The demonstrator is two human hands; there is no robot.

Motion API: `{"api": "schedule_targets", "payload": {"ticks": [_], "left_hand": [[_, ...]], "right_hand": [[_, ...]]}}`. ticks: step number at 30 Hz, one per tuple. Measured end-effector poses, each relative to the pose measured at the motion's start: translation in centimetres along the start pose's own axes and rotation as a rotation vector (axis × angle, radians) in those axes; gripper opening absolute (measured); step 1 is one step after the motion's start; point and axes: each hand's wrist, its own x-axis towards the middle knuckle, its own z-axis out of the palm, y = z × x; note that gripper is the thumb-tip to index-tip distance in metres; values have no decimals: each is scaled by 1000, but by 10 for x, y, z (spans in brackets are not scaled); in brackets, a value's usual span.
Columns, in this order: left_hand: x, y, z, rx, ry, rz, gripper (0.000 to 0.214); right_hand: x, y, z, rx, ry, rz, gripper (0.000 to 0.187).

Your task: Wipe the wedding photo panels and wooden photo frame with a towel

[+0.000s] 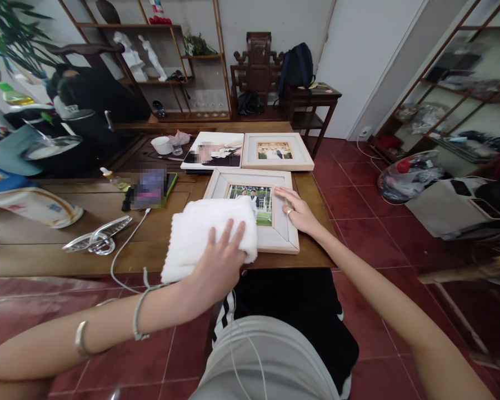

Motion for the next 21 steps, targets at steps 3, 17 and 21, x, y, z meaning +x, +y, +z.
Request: {"api": "schedule_targets", "payload": {"ticks": [3,17,21], "left_hand": [[-8,-24,-2,36,-74,-82,34],[12,-127,-36,6,491,-561,32],[36,-131,3,-62,466,-323,39]], "right_hand": [[-1,0,0,2,3,2,57],[0,4,-1,3,9,-70,55],[2,1,-3,39,34,-51,59]]}}
